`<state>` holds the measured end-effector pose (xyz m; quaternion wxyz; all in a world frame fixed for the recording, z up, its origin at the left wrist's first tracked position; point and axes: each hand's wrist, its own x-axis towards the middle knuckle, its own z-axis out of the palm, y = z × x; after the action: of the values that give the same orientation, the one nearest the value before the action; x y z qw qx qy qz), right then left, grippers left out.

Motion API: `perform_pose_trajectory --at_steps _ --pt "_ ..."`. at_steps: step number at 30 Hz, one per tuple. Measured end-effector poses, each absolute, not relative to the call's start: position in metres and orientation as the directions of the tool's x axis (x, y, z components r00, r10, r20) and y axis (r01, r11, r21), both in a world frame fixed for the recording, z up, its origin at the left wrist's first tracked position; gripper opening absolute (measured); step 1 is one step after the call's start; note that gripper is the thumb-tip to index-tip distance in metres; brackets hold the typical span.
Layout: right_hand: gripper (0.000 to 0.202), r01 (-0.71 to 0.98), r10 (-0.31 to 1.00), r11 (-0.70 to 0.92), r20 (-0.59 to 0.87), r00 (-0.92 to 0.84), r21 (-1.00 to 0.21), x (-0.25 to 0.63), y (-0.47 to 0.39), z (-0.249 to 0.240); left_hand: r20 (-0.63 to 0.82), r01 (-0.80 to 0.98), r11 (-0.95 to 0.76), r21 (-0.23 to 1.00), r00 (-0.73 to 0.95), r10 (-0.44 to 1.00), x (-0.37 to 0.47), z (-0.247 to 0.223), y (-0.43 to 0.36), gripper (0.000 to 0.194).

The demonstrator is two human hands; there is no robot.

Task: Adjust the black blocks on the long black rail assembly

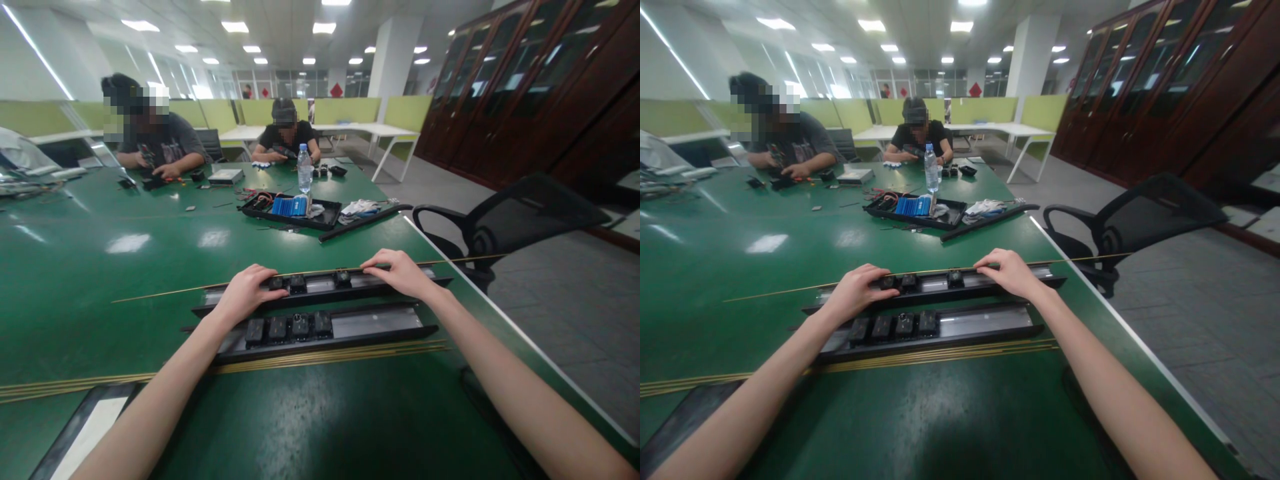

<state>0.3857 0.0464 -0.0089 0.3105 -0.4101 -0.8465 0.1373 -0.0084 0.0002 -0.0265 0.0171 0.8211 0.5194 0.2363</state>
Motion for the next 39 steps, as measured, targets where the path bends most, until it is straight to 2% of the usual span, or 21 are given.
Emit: perform_pose_trajectory --at_steps 29,39 --pt "0.017 0.642 0.847 0.525 0.270 -0.457 -0.559 0.414 0.055 0.002 0.367 0.840 -0.453 0.298 0.337 0.867 -0.009 -0.025 -0.001 0.053" --pt "0.026 0.686 0.886 0.443 0.167 -0.432 -0.576 0.423 0.052 0.013 0.382 0.841 -0.463 0.280 0.345 0.857 -0.008 -0.026 0.000 0.050"
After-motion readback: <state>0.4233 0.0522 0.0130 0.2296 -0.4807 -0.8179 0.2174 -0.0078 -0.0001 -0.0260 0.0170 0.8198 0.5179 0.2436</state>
